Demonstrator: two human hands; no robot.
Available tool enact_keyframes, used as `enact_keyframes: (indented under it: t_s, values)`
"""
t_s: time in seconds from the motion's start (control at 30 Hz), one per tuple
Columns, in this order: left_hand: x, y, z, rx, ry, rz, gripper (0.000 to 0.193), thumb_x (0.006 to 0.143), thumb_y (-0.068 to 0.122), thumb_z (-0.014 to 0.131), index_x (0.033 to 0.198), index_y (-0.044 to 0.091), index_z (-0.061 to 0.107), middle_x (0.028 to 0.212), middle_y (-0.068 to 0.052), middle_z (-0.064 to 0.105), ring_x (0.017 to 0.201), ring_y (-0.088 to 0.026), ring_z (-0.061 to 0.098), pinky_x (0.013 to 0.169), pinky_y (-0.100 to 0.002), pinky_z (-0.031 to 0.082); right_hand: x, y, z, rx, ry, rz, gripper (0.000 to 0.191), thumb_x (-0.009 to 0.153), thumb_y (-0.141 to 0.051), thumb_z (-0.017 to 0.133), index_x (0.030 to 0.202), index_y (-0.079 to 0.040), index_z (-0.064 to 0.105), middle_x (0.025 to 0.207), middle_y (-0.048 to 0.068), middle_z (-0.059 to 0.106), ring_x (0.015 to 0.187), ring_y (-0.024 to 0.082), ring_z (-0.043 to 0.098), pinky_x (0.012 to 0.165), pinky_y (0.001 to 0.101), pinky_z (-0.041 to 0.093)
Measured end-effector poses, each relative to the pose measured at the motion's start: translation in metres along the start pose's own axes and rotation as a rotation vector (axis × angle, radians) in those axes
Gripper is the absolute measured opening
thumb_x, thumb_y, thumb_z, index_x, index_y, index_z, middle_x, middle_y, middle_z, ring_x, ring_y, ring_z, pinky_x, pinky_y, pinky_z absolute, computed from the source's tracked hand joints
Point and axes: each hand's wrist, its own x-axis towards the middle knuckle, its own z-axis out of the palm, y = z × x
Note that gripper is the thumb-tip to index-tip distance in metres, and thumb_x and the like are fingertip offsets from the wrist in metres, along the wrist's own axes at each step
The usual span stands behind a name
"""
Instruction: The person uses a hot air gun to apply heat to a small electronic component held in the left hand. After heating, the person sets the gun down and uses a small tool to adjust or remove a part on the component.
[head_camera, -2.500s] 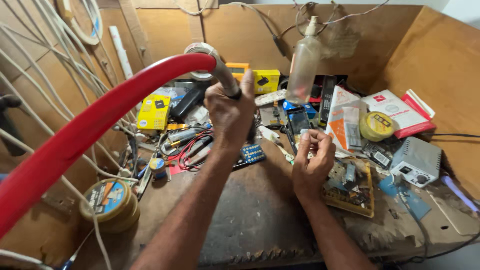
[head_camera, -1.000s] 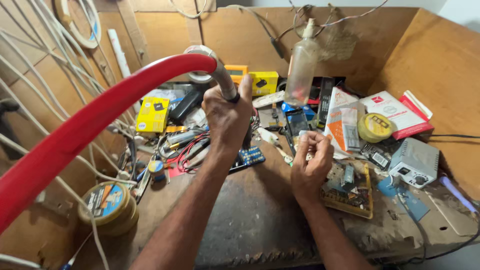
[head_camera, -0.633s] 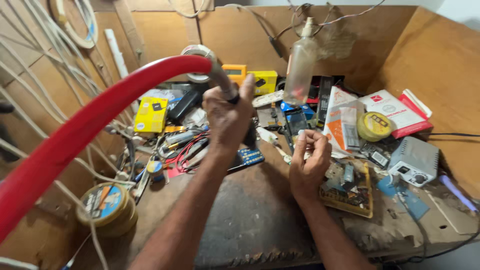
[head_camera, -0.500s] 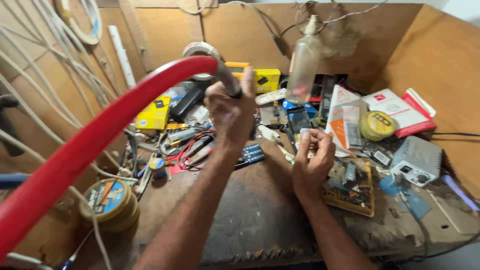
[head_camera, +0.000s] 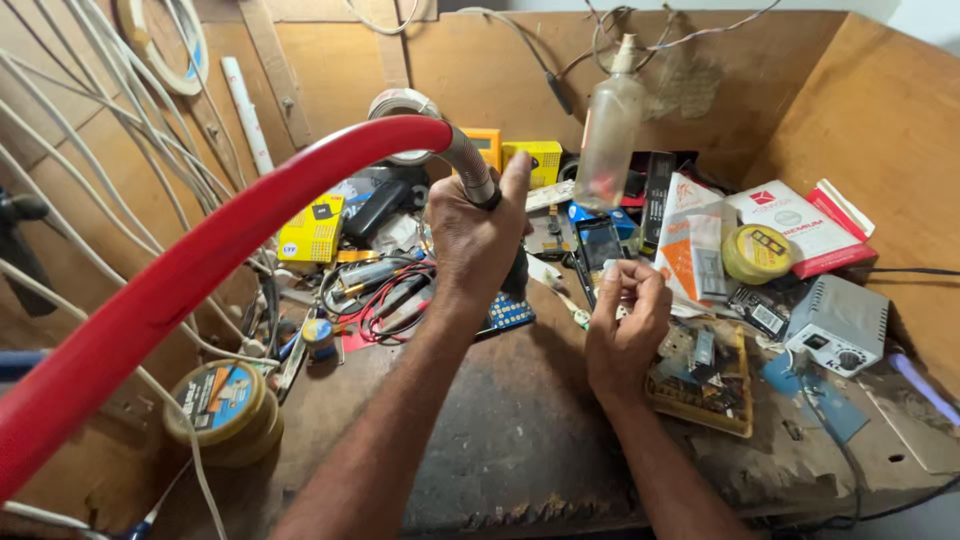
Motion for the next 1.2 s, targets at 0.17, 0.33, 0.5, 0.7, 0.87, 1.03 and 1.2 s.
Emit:
enact_keyframes:
  t_s: [0.17,0.33,0.5,0.7,0.87,1.03,1.2]
  values:
    - [0.0,0.001,-0.001,-0.006,0.038,0.081,0.04,0.098,0.023,0.069,0.063,0.006,0.064,0.051,0.0,0.061,0.045,-0.007,0.059,0.044,-0.029,0.045,0.001,-0.002,-0.001,0.02,-0.002,0.057,0.017,0.105,-0.017,0.064,0.108,-0.001,0.062,0.098,0.01,0.062,0.083,0.02,0.06,0.076,0.0347,0.051]
    - [-0.003,0.0,0.001,-0.008,0.052,0.067,0.037,0.097,0.022,0.071,0.065,0.005,0.062,0.051,0.0,0.06,0.045,-0.007,0.059,0.044,-0.028,0.045,0.001,-0.005,-0.001,-0.009,0.005,0.002,0.016,0.107,-0.016,0.063,0.108,0.0,0.062,0.098,0.011,0.061,0.084,0.021,0.059,0.076,0.0354,0.05]
    - [-0.004,-0.004,0.003,-0.073,0.003,0.069,0.039,0.098,0.022,0.071,0.063,0.005,0.063,0.052,0.0,0.06,0.045,-0.007,0.058,0.042,-0.027,0.044,0.001,-0.004,-0.001,0.026,-0.013,0.06,0.017,0.105,-0.018,0.064,0.105,-0.001,0.061,0.097,0.01,0.062,0.081,0.019,0.059,0.074,0.035,0.051]
    - [-0.008,-0.008,0.012,-0.081,-0.04,-0.003,0.04,0.098,0.023,0.07,0.062,0.006,0.063,0.049,0.0,0.06,0.043,-0.007,0.06,0.041,-0.027,0.045,0.0,-0.004,0.001,0.017,0.009,0.051,0.018,0.106,-0.017,0.063,0.109,0.0,0.062,0.102,0.011,0.06,0.085,0.019,0.06,0.077,0.0352,0.051]
    - [-0.009,-0.006,0.014,-0.112,-0.054,0.008,0.041,0.097,0.025,0.07,0.063,0.006,0.059,0.05,0.0,0.06,0.043,-0.007,0.06,0.041,-0.027,0.046,0.0,-0.003,0.0,0.051,-0.011,0.056,0.018,0.106,-0.019,0.063,0.109,-0.001,0.062,0.1,0.01,0.06,0.086,0.019,0.059,0.077,0.0354,0.051]
    - [-0.01,-0.002,0.012,-0.062,-0.075,0.042,0.043,0.097,0.026,0.07,0.06,0.006,0.062,0.049,-0.001,0.061,0.044,-0.007,0.059,0.042,-0.028,0.045,0.0,-0.001,0.001,-0.006,-0.004,0.038,0.02,0.107,-0.02,0.063,0.11,0.0,0.062,0.1,0.011,0.06,0.088,0.021,0.058,0.077,0.0362,0.05]
    - [-0.011,0.002,0.013,-0.072,-0.067,0.058,0.043,0.098,0.026,0.068,0.061,0.006,0.062,0.051,-0.001,0.061,0.044,-0.007,0.057,0.043,-0.028,0.044,-0.001,0.0,0.001,0.017,0.002,0.029,0.02,0.108,-0.021,0.062,0.109,-0.001,0.062,0.101,0.011,0.06,0.087,0.021,0.059,0.078,0.0366,0.05]
